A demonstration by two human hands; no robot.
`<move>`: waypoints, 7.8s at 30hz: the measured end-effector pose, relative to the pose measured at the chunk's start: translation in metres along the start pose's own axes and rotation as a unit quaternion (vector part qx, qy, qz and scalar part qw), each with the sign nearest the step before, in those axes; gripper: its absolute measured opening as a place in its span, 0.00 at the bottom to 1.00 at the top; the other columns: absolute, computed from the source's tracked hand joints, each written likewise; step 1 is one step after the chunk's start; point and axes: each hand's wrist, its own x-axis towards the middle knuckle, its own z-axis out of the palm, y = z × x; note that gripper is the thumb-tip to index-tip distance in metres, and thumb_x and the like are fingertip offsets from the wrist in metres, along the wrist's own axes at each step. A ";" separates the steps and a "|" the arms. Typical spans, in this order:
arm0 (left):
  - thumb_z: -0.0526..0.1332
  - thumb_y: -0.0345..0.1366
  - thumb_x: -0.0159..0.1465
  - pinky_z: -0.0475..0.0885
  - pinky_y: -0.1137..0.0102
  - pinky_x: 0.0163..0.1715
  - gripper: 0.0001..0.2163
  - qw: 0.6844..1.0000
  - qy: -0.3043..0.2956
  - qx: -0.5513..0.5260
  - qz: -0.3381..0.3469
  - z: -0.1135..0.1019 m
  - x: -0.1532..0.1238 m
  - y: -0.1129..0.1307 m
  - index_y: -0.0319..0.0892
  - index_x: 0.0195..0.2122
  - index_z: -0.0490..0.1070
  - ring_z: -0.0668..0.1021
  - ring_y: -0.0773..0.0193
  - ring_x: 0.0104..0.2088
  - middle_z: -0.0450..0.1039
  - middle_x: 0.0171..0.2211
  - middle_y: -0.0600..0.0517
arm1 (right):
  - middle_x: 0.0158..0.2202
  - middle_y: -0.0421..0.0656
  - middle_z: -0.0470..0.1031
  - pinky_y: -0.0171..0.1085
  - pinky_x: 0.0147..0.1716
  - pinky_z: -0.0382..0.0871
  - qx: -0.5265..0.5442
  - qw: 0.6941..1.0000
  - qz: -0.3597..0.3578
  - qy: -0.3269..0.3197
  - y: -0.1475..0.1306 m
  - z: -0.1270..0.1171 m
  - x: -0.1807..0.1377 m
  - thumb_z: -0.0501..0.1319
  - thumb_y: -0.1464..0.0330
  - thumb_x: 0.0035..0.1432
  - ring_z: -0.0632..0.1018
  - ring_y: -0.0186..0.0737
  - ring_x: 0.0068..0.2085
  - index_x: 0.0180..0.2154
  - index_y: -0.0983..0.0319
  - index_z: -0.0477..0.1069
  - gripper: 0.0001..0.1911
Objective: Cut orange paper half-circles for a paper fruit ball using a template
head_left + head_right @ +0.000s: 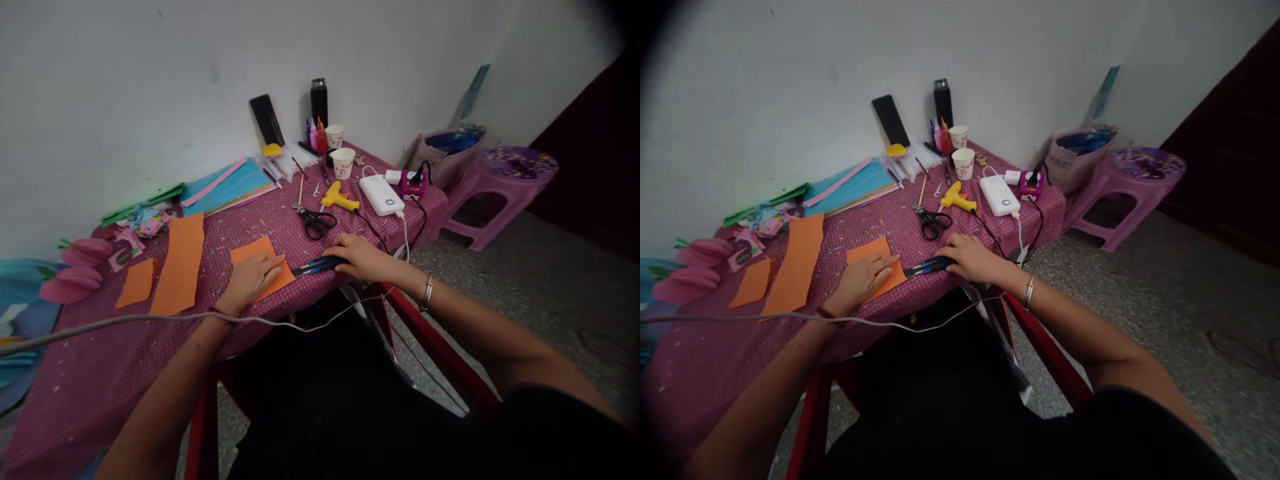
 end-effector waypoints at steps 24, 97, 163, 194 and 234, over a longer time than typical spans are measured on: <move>0.43 0.47 0.70 0.62 0.69 0.32 0.23 1.000 0.020 -0.022 0.010 0.003 -0.004 0.002 0.47 0.57 0.70 0.72 0.62 0.32 0.70 0.34 0.47 | 0.44 0.50 0.68 0.49 0.45 0.67 0.011 0.999 -0.029 0.021 0.003 0.024 -0.010 0.57 0.67 0.60 0.70 0.50 0.46 0.55 0.58 0.69 0.21; 0.49 0.37 0.69 0.66 0.66 0.36 0.11 0.998 0.049 -0.026 -0.010 0.003 -0.005 0.005 0.39 0.43 0.68 0.76 0.58 0.41 0.74 0.42 0.45 | 0.42 0.48 0.73 0.49 0.48 0.68 0.090 0.995 -0.008 0.030 -0.024 0.023 0.006 0.60 0.65 0.58 0.74 0.49 0.45 0.48 0.60 0.72 0.16; 0.47 0.40 0.69 0.63 0.69 0.31 0.19 0.999 0.039 -0.029 -0.012 0.010 -0.003 -0.005 0.48 0.56 0.70 0.74 0.61 0.34 0.73 0.36 0.48 | 0.40 0.47 0.72 0.48 0.47 0.67 0.102 0.987 0.088 0.093 -0.038 0.011 -0.032 0.62 0.69 0.56 0.72 0.47 0.44 0.47 0.60 0.72 0.15; 0.47 0.36 0.70 0.70 0.63 0.45 0.20 0.993 0.040 -0.048 -0.098 0.008 0.000 0.000 0.41 0.62 0.58 0.78 0.54 0.47 0.72 0.55 0.43 | 0.39 0.45 0.71 0.46 0.46 0.68 0.116 0.992 0.010 0.052 -0.059 0.034 0.016 0.65 0.72 0.54 0.72 0.45 0.43 0.44 0.61 0.72 0.13; 0.45 0.35 0.70 0.68 0.65 0.34 0.17 0.990 0.034 -0.021 -0.133 0.006 0.002 -0.012 0.39 0.51 0.69 0.79 0.55 0.35 0.78 0.38 0.42 | 0.40 0.45 0.71 0.46 0.46 0.68 0.115 0.992 -0.004 0.058 -0.077 0.047 0.032 0.65 0.70 0.54 0.73 0.45 0.43 0.44 0.59 0.72 0.14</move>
